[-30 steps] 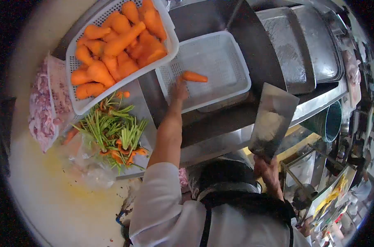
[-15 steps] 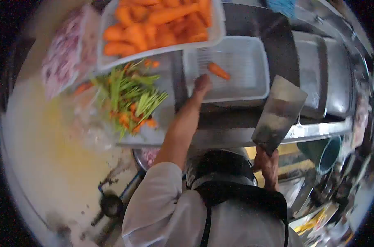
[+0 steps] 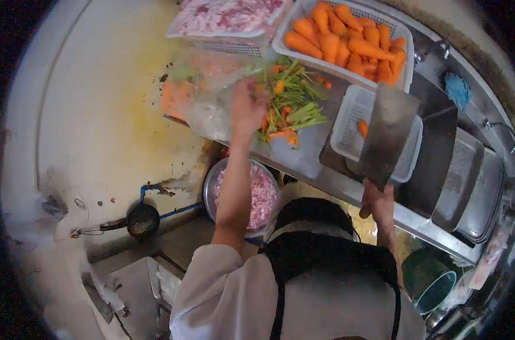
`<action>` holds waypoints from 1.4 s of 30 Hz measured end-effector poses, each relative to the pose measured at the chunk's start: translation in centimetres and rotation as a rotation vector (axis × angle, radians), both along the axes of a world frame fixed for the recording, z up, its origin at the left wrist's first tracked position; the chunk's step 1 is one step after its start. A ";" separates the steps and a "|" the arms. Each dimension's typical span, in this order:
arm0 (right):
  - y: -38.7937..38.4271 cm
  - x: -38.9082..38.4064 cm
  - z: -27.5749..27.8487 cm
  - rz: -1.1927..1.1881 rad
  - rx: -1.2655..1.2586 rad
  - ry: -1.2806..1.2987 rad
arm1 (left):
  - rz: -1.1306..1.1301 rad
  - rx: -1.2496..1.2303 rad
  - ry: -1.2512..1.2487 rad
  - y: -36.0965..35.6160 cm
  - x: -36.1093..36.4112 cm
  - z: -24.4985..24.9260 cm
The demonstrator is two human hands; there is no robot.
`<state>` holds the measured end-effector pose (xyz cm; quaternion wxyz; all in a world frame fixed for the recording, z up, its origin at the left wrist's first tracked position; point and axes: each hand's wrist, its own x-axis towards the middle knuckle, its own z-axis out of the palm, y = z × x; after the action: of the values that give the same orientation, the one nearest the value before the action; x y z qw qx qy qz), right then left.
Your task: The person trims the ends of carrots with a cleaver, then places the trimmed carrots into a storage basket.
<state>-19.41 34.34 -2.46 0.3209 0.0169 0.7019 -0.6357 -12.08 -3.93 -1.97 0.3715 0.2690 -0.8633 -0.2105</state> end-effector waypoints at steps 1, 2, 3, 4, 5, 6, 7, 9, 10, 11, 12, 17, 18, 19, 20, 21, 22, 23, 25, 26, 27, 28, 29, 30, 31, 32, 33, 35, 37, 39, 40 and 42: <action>-1.4 0.7 0.3 -0.011 0.095 0.045 | 0.025 0.296 0.053 -2.6 2.0 -1.2; -2.3 1.4 0.5 -0.001 0.098 0.047 | 0.052 0.439 -0.049 -6.5 4.5 -3.3; -3.4 1.9 0.7 0.162 0.103 -0.022 | 0.079 0.585 -0.153 -10.2 6.9 -5.0; -4.4 2.5 0.9 0.322 0.105 -0.093 | 0.197 0.071 -0.298 -12.1 9.2 -5.5; -5.6 3.2 0.3 0.323 0.100 -0.089 | 0.298 -0.458 -0.425 -14.1 10.6 -5.1; -7.1 3.9 -1.2 0.443 0.083 -0.082 | 0.294 -0.471 -0.414 -16.2 11.4 -3.5; -8.4 4.8 -2.5 0.562 0.072 -0.080 | 0.223 -0.243 -0.223 -17.7 12.2 -1.4; -11.1 6.3 -4.4 0.629 0.095 0.024 | 0.146 -0.011 -0.030 -18.8 12.8 1.6; -12.4 6.9 -4.5 0.702 0.121 0.125 | 0.124 -0.011 -0.016 -18.7 13.2 2.9; -13.4 7.2 -4.3 0.697 0.122 0.127 | 0.102 -0.012 -0.002 -18.4 13.3 4.0; -14.5 7.4 -3.5 0.750 0.172 0.115 | 0.098 -0.011 0.000 -20.1 13.8 2.2; -18.3 8.9 0.2 0.772 0.145 0.027 | -0.044 -0.037 -0.358 -24.0 13.4 -2.3; -19.0 9.1 0.0 0.789 0.125 0.138 | -0.052 -0.035 -0.355 -24.7 13.2 -2.5; -19.6 9.4 0.1 0.805 0.107 0.252 | -0.005 -0.001 -0.301 -25.6 12.8 -2.6; -20.2 9.7 0.3 0.796 0.112 0.257 | 0.040 0.031 -0.246 -26.4 12.6 -2.6; -20.8 10.0 0.8 0.794 0.124 0.214 | 0.030 0.031 -0.238 -26.8 12.5 -1.8; -21.3 10.2 1.1 0.791 0.136 0.172 | 0.066 -0.050 -0.454 -27.3 12.3 -0.6; -21.7 10.5 0.9 0.781 0.142 0.179 | 0.103 -0.134 -0.668 -27.6 12.1 0.4; -22.1 11.4 0.4 0.629 0.086 0.324 | 0.036 -0.089 -0.634 -29.1 11.8 0.4; -22.2 11.5 0.4 0.626 0.090 0.330 | -0.020 -0.048 -0.606 -29.9 11.6 0.5; -22.2 11.6 1.3 0.579 0.129 0.435 | -0.022 -0.045 -0.602 -30.3 11.6 0.7; -22.3 11.7 1.9 0.533 0.168 0.537 | -0.105 0.015 -0.746 -30.5 11.8 1.0; -22.6 11.8 2.4 0.539 0.175 0.532 | -0.188 0.083 -0.892 -30.7 12.2 1.0; -23.3 11.5 2.8 0.532 0.113 0.498 | -0.185 0.092 -0.888 -29.1 12.7 1.0; -24.0 11.0 3.4 0.526 0.044 0.474 | -0.079 -0.101 -1.116 -26.1 13.5 1.1; -24.4 10.9 4.5 0.532 0.038 0.482 | 0.034 -0.303 -1.341 -24.3 14.5 1.4; -24.6 10.9 5.8 0.598 0.073 0.434 | 0.043 -0.307 -1.340 -24.7 16.4 0.4; -25.1 10.9 5.6 0.660 0.109 0.375 | -0.148 -0.403 -0.770 -26.5 19.9 -2.8; -25.7 10.7 3.4 0.966 0.074 0.239 | -0.006 -0.247 -0.810 -25.8 20.5 -1.0; -28.5 11.2 2.2 1.010 0.157 0.242 | 0.142 -0.097 -0.843 -24.3 20.8 3.2; -30.1 11.3 1.5 1.044 0.238 0.255 | 0.168 -0.024 -0.879 -22.6 20.5 6.3; -33.0 11.1 -1.6 0.948 0.140 0.099 | 0.198 0.043 -0.910 -21.3 21.5 8.1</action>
<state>-8.31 1.38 -4.07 0.5396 -0.3136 0.6877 -0.3709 9.39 -25.19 6.09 -0.0324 0.4228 -0.9041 -0.0524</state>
